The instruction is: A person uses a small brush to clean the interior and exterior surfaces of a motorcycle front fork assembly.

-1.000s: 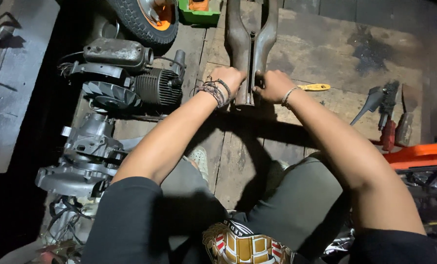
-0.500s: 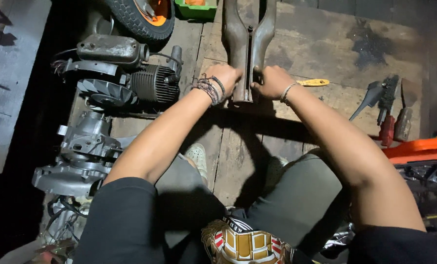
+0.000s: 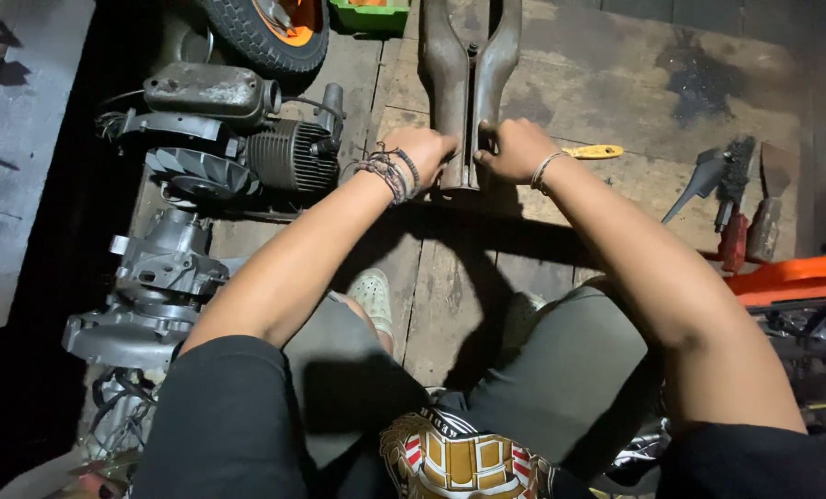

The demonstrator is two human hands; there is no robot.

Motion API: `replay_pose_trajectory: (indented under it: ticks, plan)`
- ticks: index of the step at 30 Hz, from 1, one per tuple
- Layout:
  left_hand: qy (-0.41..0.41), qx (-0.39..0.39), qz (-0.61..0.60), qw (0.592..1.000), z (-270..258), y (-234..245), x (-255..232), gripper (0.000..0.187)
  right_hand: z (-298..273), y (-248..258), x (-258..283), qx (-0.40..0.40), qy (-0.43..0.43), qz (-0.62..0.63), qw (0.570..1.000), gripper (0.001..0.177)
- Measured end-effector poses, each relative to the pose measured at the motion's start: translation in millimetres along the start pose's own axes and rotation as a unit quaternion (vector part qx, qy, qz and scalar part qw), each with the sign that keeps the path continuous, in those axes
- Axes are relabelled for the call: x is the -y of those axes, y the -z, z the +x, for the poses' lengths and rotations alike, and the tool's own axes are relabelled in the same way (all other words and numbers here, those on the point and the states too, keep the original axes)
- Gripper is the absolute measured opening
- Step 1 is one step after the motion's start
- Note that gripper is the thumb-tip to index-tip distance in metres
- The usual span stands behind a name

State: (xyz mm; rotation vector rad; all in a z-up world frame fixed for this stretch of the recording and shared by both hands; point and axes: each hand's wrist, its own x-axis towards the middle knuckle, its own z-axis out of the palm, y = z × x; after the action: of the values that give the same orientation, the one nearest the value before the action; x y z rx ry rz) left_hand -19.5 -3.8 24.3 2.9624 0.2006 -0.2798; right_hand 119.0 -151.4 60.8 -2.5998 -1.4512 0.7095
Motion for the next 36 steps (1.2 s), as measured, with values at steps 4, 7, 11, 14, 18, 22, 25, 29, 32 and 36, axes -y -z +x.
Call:
replay_pose_trajectory:
  ticks: [4,7,11,14,18,22,25,29,32,36]
  plan:
    - [-0.03,-0.002,-0.001,1.0,-8,7,-5,0.02,6,-7,-9,-0.004,0.007,0.011,1.0,0.049]
    - [-0.022,0.003,0.011,1.0,-10,5,-1,0.022,4,-5,-8,0.0,0.005,0.01,1.0,0.05]
    - [-0.048,-0.011,0.012,0.999,-10,-2,-1,0.017,3,-4,-7,-0.007,0.007,0.01,1.0,0.05]
    - [-0.052,-0.016,0.02,0.998,-16,0,-2,0.017,5,-7,-8,-0.011,0.012,0.01,1.0,0.05]
    - [-0.054,-0.009,0.025,0.998,-25,7,-5,0.016,4,-6,-5,-0.019,0.018,0.005,1.0,0.048]
    - [-0.059,-0.023,0.032,0.998,-22,5,-5,0.016,5,-5,-4,-0.015,0.02,0.004,1.0,0.051]
    - [-0.046,-0.016,0.029,0.998,-17,-3,-2,0.017,-2,0,-1,-0.012,0.008,0.013,1.0,0.052]
    - [-0.04,-0.017,0.031,0.999,-13,-8,-1,0.018,0,-1,1,-0.01,0.007,0.006,1.0,0.051]
    - [-0.041,-0.008,0.032,0.999,-13,-10,-2,0.02,7,-10,-8,-0.011,0.005,-0.002,1.0,0.052]
    - [-0.028,-0.009,0.038,0.999,-2,-16,1,0.019,15,-11,-12,0.01,-0.006,-0.009,1.0,0.055]
